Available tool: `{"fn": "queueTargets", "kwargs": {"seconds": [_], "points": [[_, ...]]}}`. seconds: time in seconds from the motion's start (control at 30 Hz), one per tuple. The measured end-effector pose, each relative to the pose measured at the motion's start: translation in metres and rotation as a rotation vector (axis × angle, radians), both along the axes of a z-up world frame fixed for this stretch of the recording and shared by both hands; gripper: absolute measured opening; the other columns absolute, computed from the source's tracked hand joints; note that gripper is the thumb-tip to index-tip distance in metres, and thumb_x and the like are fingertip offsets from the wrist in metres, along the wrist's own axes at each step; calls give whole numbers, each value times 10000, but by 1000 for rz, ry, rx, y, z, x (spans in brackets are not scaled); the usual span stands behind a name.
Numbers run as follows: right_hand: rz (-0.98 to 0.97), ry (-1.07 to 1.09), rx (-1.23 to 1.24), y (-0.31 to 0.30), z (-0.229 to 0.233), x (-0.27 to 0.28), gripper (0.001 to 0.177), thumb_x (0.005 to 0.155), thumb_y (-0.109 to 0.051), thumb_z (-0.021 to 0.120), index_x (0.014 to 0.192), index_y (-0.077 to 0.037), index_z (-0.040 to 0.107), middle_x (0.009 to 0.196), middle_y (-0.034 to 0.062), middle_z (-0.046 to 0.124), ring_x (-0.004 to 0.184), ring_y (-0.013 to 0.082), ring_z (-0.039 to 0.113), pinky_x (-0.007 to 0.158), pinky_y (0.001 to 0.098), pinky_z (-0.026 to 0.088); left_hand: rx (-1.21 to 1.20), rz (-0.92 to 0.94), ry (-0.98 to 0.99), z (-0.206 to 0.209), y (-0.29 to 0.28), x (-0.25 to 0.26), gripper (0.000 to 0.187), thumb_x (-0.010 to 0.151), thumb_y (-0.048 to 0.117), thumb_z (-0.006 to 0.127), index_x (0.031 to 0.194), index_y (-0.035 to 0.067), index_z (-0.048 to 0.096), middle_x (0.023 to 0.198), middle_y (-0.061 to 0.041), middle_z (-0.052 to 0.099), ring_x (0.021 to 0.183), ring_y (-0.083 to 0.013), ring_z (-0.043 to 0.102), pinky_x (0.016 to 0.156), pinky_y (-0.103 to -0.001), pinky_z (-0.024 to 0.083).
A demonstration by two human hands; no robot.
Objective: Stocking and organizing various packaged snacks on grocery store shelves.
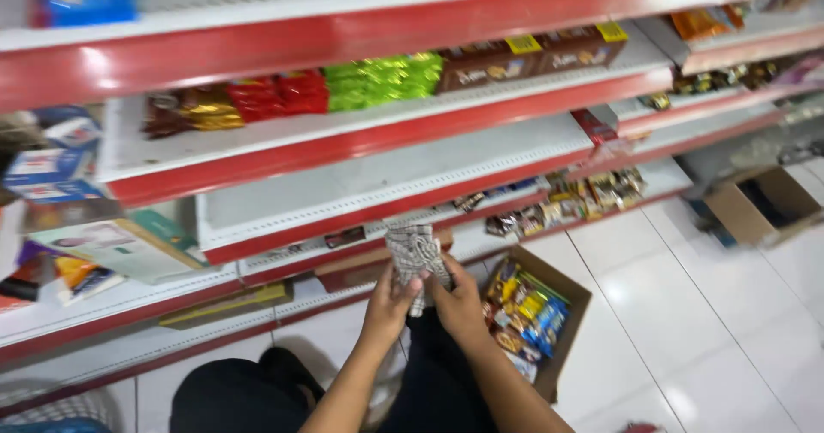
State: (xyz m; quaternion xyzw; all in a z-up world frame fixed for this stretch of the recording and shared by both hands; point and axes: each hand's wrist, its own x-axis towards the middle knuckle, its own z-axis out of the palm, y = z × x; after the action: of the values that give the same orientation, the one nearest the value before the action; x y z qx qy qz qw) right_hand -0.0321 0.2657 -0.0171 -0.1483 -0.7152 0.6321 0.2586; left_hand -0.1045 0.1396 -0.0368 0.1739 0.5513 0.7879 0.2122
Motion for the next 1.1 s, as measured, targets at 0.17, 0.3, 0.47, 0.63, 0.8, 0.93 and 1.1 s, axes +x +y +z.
{"fn": "queueTargets", "kwargs": {"seconds": [0.17,0.3,0.47,0.63,0.8,0.93,1.1], "points": [[-23,-76,-443,48,-86,97,411,952,-180,608,1302,34,645,1212,104,726,1131,191,653,1016,352,494,-326,-244,111,-31,51,33,790,880,449,750,1475,29,444,1368,-150,650,1273,-251,621,1057,-371,471],[-101,74,-667,76,-78,139,490,976,-240,507,1369,39,595,1350,113,685,1215,212,667,1067,347,494,-564,-468,123,-38,97,41,660,862,453,733,1334,25,561,1235,-229,742,1182,-332,731,993,-396,554],[-568,-428,-667,132,-221,186,361,989,-200,540,1268,0,651,1162,130,717,978,237,704,813,363,571,-554,-279,418,-61,187,48,689,864,310,773,1368,3,417,1280,-330,605,1178,-520,599,953,-507,508],[-661,-704,-819,161,-369,220,267,971,-178,604,1182,-23,654,1061,112,700,853,237,669,696,362,570,-765,-360,303,-112,238,45,496,893,171,625,1356,121,454,1255,-264,627,1144,-466,627,915,-509,513],[-554,-940,-863,191,-452,204,340,930,-215,648,1259,-133,667,1055,55,706,848,202,663,651,365,529,-985,-517,381,-162,258,45,217,893,109,586,1039,193,723,1159,-132,665,1089,-360,659,943,-456,533],[-413,-811,-880,206,-456,173,385,935,-219,571,1301,-152,672,1073,28,716,906,190,667,696,354,539,-1080,-521,346,-129,273,38,179,882,206,635,1039,174,714,1161,-142,621,1077,-359,635,914,-474,524],[-371,-852,-648,222,-515,163,330,1022,-262,577,1263,-45,637,1109,106,709,978,236,650,792,385,534,-1154,-528,448,-137,285,43,259,861,303,677,1058,144,728,1201,-160,603,1130,-369,616,947,-485,519]]}}
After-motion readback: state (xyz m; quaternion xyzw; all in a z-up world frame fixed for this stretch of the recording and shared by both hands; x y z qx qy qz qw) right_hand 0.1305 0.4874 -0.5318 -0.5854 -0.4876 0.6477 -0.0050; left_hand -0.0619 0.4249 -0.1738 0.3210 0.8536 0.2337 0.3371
